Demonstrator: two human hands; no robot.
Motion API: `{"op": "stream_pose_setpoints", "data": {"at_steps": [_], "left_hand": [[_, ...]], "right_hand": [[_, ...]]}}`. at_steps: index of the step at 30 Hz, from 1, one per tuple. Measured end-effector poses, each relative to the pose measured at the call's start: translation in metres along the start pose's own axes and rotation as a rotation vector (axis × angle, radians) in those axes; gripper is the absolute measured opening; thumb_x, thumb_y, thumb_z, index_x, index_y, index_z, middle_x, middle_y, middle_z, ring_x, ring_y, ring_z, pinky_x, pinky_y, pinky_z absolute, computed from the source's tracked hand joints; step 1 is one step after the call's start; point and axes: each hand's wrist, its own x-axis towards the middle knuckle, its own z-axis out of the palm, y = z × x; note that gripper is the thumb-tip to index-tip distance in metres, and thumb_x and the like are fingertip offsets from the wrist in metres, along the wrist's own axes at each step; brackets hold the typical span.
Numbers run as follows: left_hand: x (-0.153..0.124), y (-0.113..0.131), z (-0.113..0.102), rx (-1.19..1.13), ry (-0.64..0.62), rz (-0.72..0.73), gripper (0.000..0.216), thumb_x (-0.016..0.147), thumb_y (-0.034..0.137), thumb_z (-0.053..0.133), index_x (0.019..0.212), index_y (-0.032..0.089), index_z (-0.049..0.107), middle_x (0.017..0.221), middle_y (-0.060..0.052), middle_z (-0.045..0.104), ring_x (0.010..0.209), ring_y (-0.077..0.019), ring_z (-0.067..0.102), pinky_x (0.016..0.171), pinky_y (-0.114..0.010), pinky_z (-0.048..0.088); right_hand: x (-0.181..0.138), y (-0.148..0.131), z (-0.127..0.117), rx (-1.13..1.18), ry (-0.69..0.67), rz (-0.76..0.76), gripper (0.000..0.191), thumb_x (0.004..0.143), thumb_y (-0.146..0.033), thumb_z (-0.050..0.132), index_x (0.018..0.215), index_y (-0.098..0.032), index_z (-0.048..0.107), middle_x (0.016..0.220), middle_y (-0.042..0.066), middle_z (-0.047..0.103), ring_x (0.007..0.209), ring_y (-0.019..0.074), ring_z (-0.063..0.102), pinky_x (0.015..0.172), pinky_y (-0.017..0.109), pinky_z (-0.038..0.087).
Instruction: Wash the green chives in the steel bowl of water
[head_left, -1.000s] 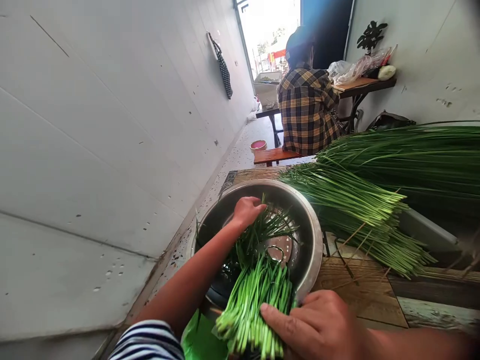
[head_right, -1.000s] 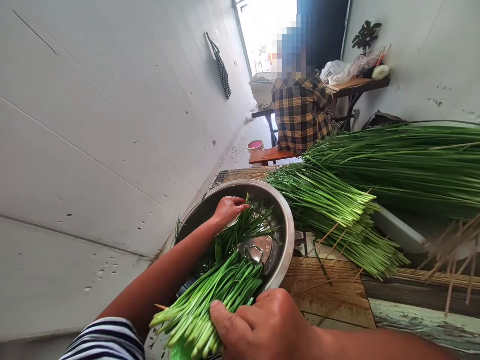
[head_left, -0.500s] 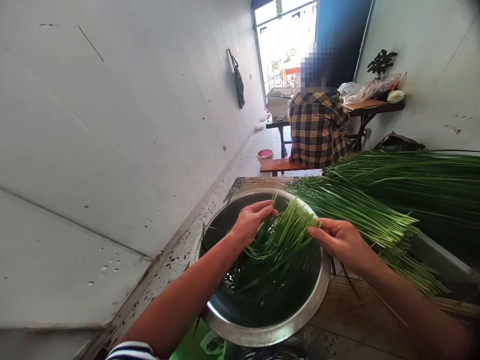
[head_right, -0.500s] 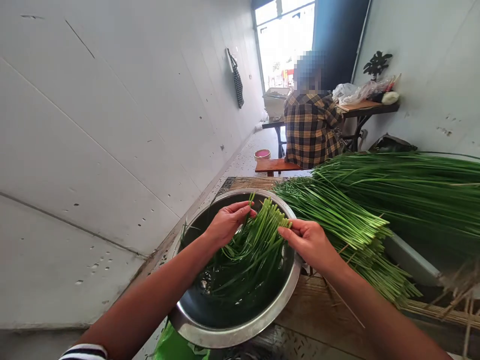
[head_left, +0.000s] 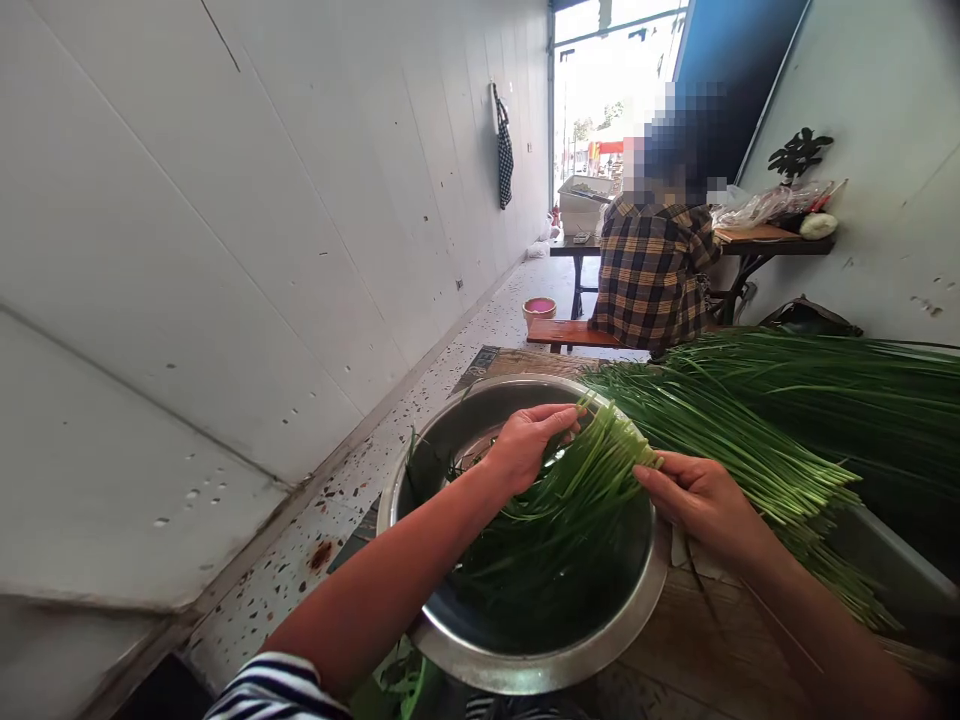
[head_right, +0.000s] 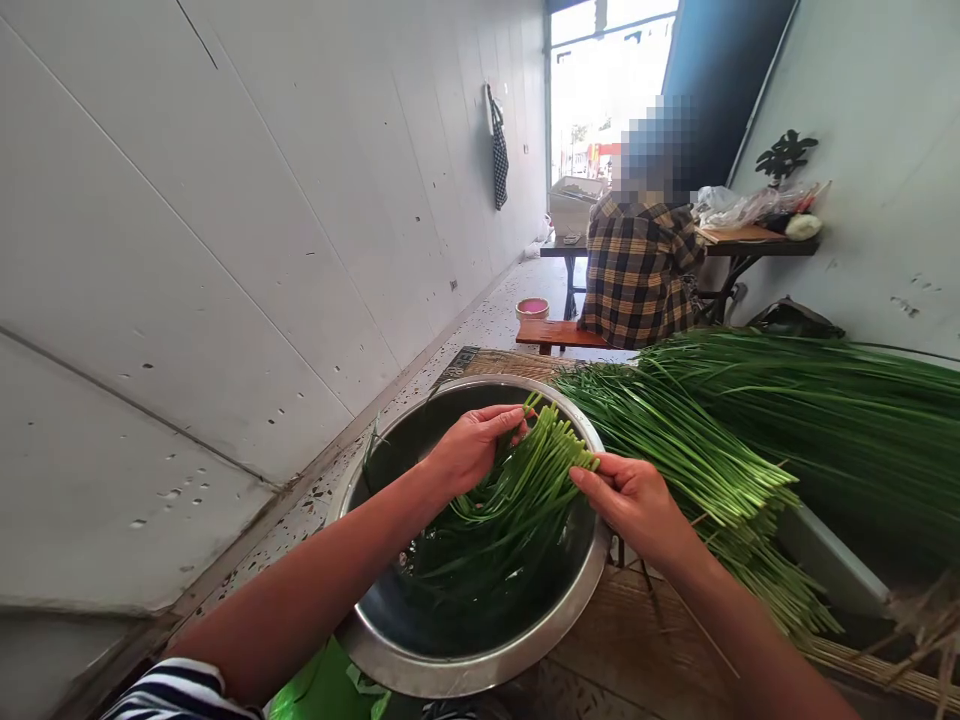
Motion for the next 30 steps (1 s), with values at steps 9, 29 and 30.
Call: {"op": "stream_pose_setpoints", "data": {"at_steps": [9,29,30], "left_hand": [[-0.0007,0.0026,0.0007,-0.006,0.000,-0.008,0.032,0.057,0.035,0.082,0.076,0.011,0.073,0.069,-0.003,0.061,0.061,-0.0074,0.048,0.063,-0.025,0.037],[-0.0017,0.0018,0.0008,-0.015,-0.011,0.029,0.028,0.059,0.034,0.081,0.075,0.012,0.074,0.072,-0.004,0.063,0.065,-0.0088,0.050,0.066,-0.026,0.037],[-0.0020,0.0021,0.0012,-0.023,-0.006,0.022,0.028,0.058,0.033,0.082,0.075,0.012,0.074,0.072,-0.004,0.063,0.065,-0.0088,0.050,0.066,-0.026,0.037]], "right_hand": [[-0.0006,0.0017,0.0003,0.003,0.007,0.022,0.043,0.080,-0.050,0.060,0.100,-0.013,0.070,0.082,0.005,0.068,0.074,0.0173,0.061,0.066,0.025,0.049],[-0.0008,0.0043,0.0007,0.036,0.000,0.044,0.042,0.079,-0.049,0.061,0.100,-0.014,0.069,0.075,0.004,0.067,0.070,0.0175,0.061,0.063,0.026,0.051],[-0.0007,0.0050,0.0006,0.046,0.002,0.046,0.040,0.079,-0.047,0.061,0.100,-0.014,0.069,0.072,0.003,0.066,0.066,0.0158,0.060,0.061,0.025,0.051]]}}
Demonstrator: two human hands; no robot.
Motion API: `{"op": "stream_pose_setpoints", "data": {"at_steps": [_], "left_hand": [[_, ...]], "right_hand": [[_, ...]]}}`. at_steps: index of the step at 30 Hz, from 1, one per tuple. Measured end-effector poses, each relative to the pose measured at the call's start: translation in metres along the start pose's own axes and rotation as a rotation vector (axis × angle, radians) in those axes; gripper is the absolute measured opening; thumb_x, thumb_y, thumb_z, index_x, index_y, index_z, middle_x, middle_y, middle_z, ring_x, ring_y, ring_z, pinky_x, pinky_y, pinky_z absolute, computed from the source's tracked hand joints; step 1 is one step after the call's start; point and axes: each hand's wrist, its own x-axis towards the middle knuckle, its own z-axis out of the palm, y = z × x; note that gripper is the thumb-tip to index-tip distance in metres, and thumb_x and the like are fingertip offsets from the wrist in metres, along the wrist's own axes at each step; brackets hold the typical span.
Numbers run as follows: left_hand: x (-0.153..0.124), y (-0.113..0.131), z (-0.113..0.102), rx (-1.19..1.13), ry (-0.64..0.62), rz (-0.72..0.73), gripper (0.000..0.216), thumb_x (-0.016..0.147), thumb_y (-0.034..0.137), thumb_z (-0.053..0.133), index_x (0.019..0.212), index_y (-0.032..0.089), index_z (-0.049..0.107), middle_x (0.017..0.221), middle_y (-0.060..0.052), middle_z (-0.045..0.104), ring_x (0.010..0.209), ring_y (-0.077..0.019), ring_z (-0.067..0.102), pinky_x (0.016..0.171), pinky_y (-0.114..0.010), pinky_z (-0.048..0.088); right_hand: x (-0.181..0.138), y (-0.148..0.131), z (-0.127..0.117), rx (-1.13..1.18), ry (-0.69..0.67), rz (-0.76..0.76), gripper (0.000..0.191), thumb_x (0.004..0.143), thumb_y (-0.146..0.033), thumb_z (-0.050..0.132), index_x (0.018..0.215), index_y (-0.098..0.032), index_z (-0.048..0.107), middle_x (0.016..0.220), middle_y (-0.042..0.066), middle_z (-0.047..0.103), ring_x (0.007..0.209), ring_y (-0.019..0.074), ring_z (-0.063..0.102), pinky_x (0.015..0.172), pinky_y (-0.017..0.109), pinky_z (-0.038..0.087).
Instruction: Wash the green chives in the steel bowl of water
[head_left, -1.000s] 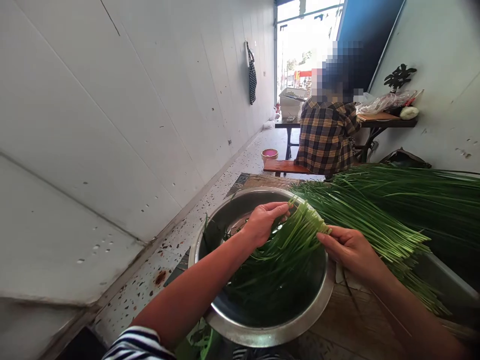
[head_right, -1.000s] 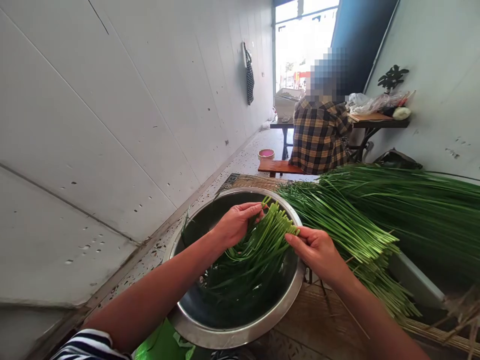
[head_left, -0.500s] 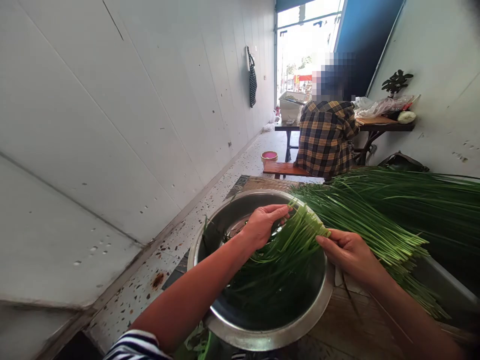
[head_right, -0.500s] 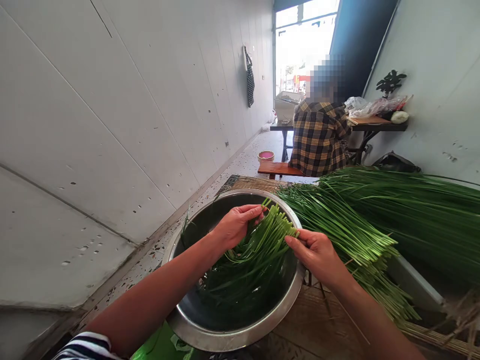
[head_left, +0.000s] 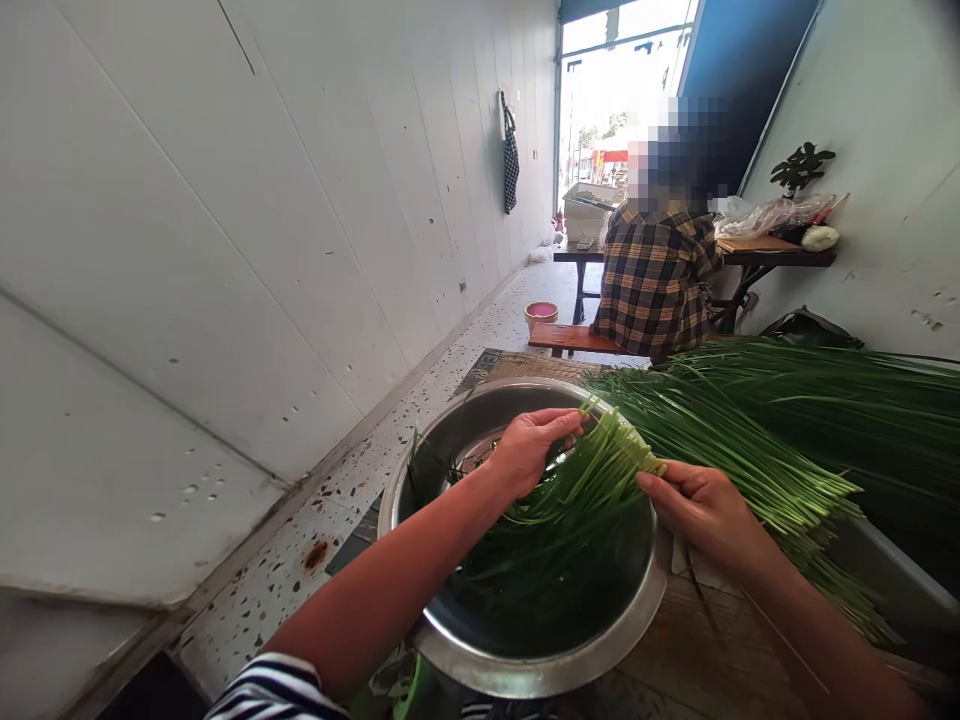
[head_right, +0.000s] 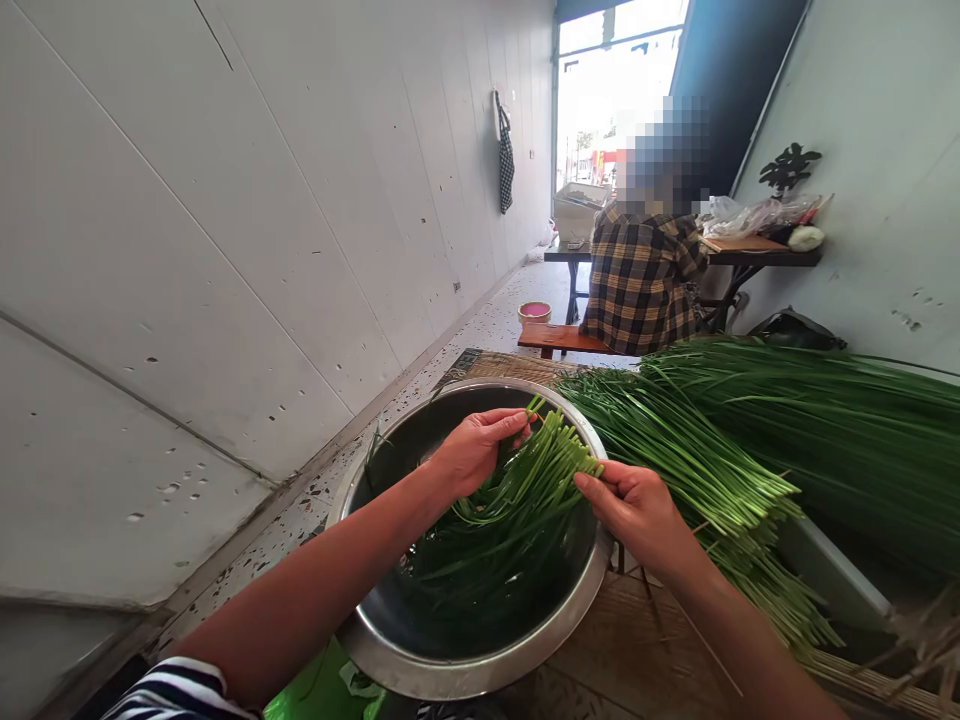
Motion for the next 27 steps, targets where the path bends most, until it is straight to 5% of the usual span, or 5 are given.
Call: {"op": "stream_pose_setpoints", "data": {"at_steps": [5,20,27], "left_hand": [[-0.0015,0.0029,0.0024,-0.009,0.023,-0.024,0.031,0.055,0.033,0.083,0.074,0.012,0.074,0.070,-0.004,0.063,0.063,-0.0082,0.049,0.065,-0.026,0.037],[-0.0029,0.0002,0.0031,-0.017,-0.001,-0.052,0.031,0.056,0.033,0.083,0.075,0.011,0.073,0.069,-0.003,0.064,0.064,-0.0083,0.051,0.066,-0.025,0.038],[-0.0028,0.0000,0.0033,-0.031,0.045,-0.034,0.031,0.056,0.031,0.083,0.077,0.011,0.073,0.068,-0.002,0.063,0.061,-0.0068,0.050,0.064,-0.024,0.038]], "right_hand": [[0.0006,0.0020,-0.0005,0.031,0.000,0.012,0.033,0.078,-0.041,0.065,0.099,-0.016,0.070,0.070,0.000,0.065,0.058,0.0110,0.054,0.054,0.021,0.046],[0.0021,0.0071,-0.0021,0.004,-0.011,-0.002,0.049,0.078,-0.052,0.061,0.110,-0.014,0.068,0.081,0.006,0.069,0.073,0.0189,0.062,0.060,0.026,0.051],[-0.0003,0.0013,-0.0007,0.024,-0.001,0.001,0.044,0.076,-0.052,0.063,0.098,-0.014,0.071,0.076,0.004,0.069,0.067,0.0154,0.061,0.056,0.022,0.048]]}}
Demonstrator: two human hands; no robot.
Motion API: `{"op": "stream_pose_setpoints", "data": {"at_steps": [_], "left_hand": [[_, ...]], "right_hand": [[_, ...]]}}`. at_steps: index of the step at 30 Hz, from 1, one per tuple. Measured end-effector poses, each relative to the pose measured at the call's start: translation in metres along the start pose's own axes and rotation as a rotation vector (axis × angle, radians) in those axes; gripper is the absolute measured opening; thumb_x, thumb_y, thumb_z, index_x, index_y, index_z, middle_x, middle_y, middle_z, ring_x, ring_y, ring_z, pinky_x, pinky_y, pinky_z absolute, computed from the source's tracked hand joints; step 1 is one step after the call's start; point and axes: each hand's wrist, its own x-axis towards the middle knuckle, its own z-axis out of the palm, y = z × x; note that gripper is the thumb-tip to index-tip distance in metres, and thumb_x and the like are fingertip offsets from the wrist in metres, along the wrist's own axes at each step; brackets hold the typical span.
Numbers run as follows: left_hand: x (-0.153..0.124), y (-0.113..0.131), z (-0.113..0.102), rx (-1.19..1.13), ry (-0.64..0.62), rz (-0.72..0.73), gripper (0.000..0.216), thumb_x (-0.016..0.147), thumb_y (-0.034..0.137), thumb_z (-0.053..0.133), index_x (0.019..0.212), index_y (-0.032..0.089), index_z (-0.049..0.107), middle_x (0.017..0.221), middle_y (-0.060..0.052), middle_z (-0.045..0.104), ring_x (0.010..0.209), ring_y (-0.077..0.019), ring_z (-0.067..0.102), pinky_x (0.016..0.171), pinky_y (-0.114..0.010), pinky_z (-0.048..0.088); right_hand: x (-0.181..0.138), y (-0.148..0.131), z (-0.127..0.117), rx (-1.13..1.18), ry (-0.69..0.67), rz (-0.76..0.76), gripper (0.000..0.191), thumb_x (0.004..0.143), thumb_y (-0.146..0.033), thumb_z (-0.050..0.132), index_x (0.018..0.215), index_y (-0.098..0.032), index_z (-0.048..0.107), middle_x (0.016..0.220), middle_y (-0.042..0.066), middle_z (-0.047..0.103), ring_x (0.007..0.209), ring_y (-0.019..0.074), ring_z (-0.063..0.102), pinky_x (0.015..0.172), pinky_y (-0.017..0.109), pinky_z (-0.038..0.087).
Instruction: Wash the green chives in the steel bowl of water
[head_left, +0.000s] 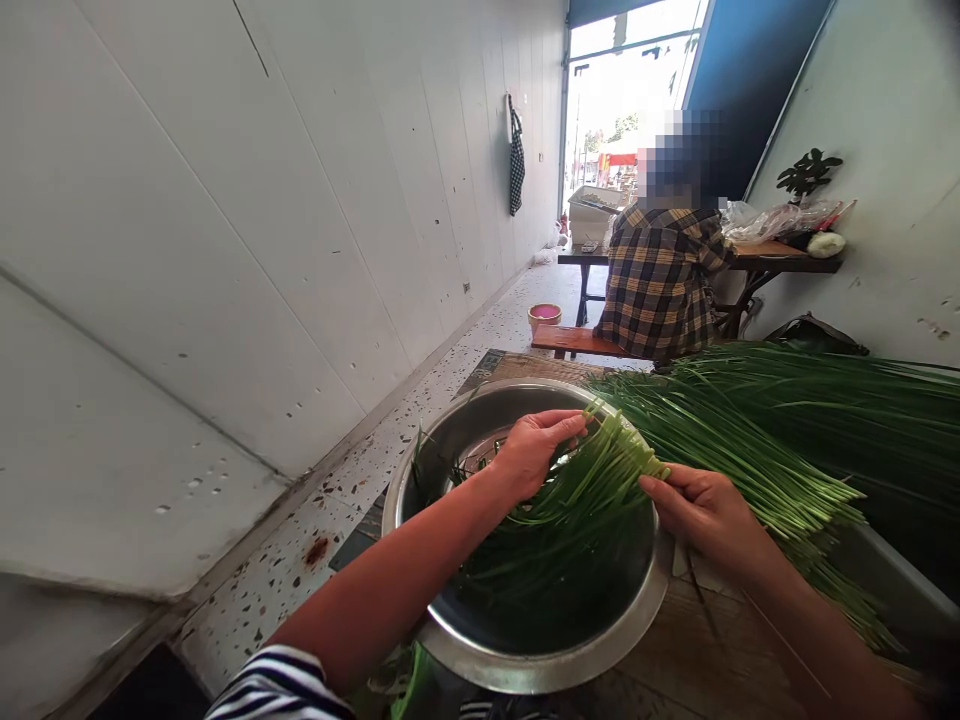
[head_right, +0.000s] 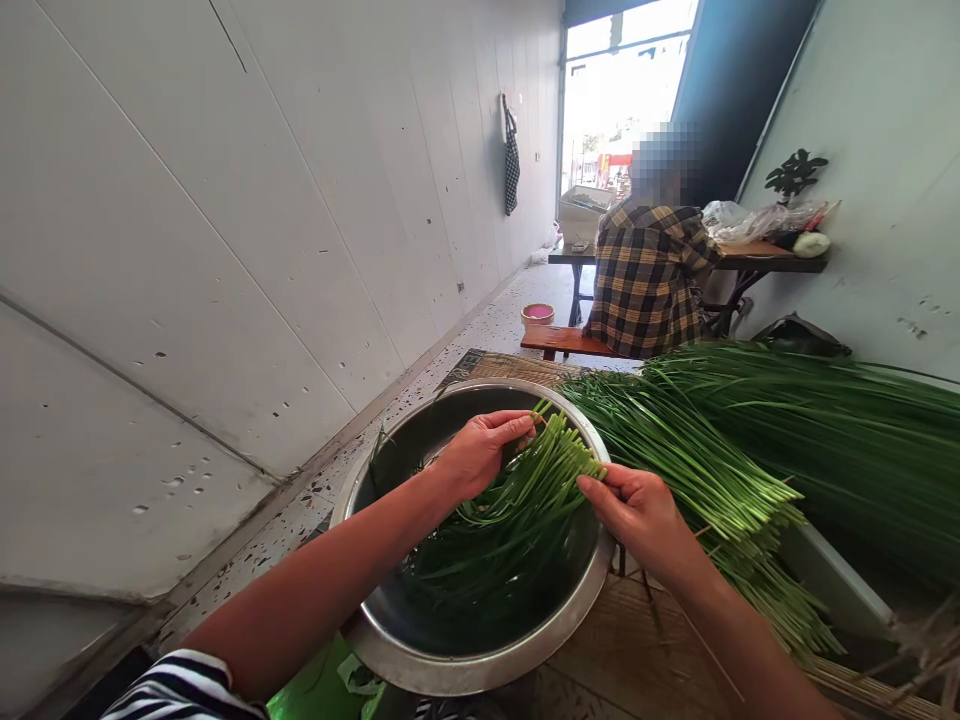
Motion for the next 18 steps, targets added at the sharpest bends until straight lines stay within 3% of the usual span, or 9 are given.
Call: {"op": "stream_pose_setpoints", "data": {"at_steps": [5,18], "left_hand": [[0.0007,-0.0016,-0.0002,0.009,0.013,0.016,0.031,0.055,0.030,0.084,0.077,0.011,0.073,0.067,-0.001,0.064,0.059,-0.0063,0.051,0.062,-0.024,0.038],[-0.0004,-0.0009,0.0015,-0.019,0.056,0.016,0.033,0.051,0.027,0.085,0.078,0.012,0.073,0.068,-0.003,0.068,0.063,-0.0095,0.057,0.069,-0.028,0.044]], "right_hand": [[0.0002,-0.0006,0.0009,0.030,-0.024,-0.001,0.039,0.078,-0.046,0.064,0.102,-0.016,0.070,0.088,0.005,0.071,0.076,0.0173,0.063,0.064,0.024,0.051],[-0.0021,-0.0031,0.0011,-0.059,0.017,-0.014,0.043,0.079,-0.051,0.060,0.095,-0.013,0.071,0.069,0.003,0.065,0.063,0.0143,0.059,0.055,0.022,0.048]]}}
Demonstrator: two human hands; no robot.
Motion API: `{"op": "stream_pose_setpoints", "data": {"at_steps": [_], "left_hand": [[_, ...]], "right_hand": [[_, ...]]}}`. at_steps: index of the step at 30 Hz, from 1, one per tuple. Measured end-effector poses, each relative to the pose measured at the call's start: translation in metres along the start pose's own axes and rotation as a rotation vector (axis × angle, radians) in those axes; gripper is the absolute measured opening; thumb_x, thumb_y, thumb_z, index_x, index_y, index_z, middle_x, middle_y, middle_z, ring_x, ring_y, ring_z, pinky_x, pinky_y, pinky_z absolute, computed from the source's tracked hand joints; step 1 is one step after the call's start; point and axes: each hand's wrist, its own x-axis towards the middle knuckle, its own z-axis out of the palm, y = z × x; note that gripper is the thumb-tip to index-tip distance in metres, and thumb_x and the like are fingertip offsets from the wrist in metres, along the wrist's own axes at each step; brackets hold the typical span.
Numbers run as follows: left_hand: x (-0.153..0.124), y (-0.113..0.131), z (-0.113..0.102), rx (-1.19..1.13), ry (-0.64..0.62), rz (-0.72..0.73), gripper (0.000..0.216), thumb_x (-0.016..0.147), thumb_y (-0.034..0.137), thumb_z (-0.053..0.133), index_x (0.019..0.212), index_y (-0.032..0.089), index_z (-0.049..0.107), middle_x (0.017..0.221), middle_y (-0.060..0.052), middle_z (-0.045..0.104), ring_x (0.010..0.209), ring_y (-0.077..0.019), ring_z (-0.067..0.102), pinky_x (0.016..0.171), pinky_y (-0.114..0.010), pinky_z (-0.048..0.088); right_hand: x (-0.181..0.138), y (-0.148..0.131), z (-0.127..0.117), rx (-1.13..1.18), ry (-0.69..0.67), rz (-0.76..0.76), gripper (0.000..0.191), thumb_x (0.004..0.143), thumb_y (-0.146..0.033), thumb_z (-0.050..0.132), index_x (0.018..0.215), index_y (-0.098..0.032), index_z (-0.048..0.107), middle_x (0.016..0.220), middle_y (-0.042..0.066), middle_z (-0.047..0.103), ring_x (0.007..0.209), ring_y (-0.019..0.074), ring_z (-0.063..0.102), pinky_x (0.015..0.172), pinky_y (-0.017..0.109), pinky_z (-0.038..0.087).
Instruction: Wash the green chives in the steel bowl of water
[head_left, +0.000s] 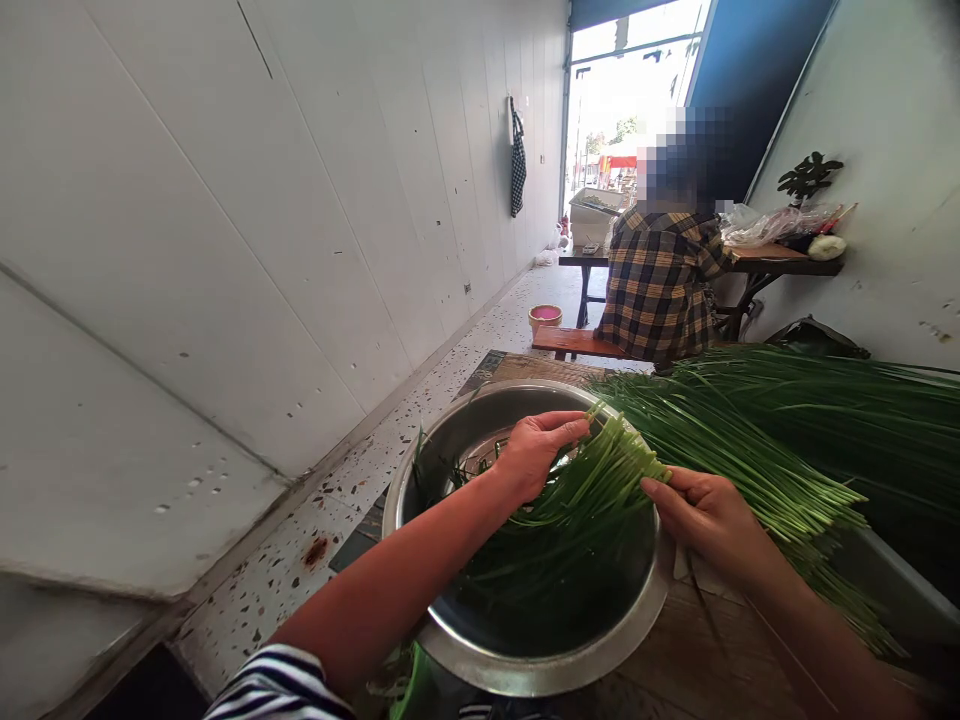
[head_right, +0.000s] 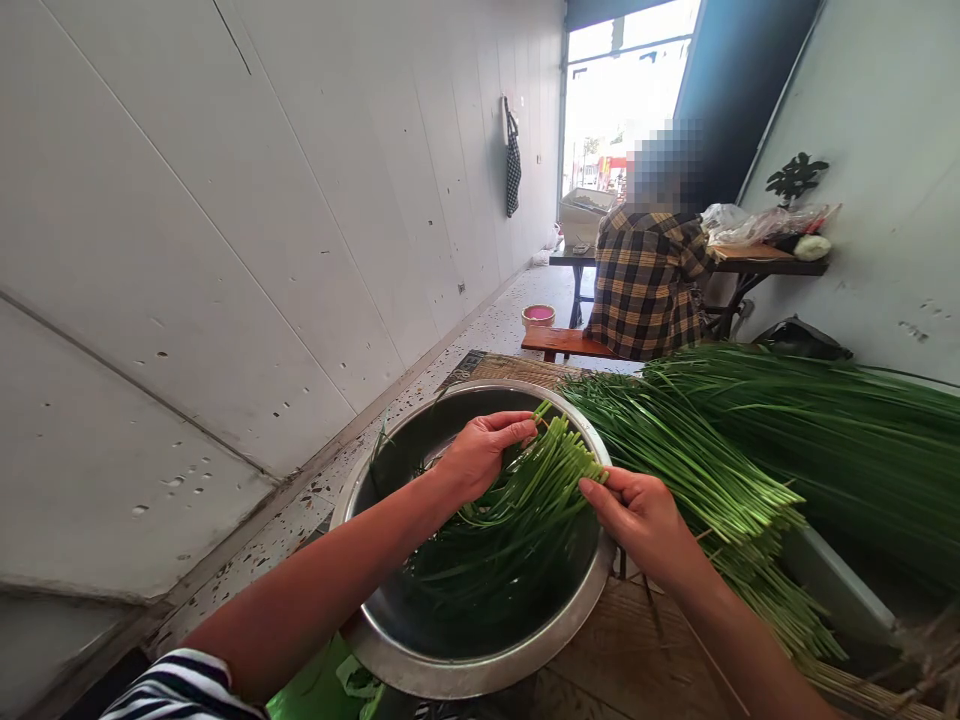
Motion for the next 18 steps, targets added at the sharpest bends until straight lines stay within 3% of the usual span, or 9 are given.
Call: {"op": "stream_pose_setpoints", "data": {"at_steps": [8,18], "left_hand": [[-0.0013,0.0002,0.0017,0.016,0.026,-0.001,0.035,0.047,0.027,0.087,0.076,0.013,0.074,0.069,-0.004,0.070,0.064,-0.0108,0.059,0.069,-0.028,0.046],[-0.0040,-0.0041,0.0025,0.111,-0.037,0.035,0.033,0.048,0.029,0.086,0.076,0.014,0.075,0.075,-0.006,0.072,0.069,-0.0135,0.061,0.074,-0.030,0.047]], "right_hand": [[-0.0007,0.0016,-0.0002,-0.023,-0.006,0.038,0.047,0.080,-0.055,0.056,0.100,-0.014,0.069,0.066,0.001,0.065,0.052,0.0111,0.053,0.047,0.021,0.041],[-0.0012,-0.0018,0.0019,-0.031,0.005,0.010,0.042,0.080,-0.050,0.059,0.099,-0.014,0.070,0.072,0.004,0.067,0.067,0.0164,0.060,0.059,0.024,0.049]]}}
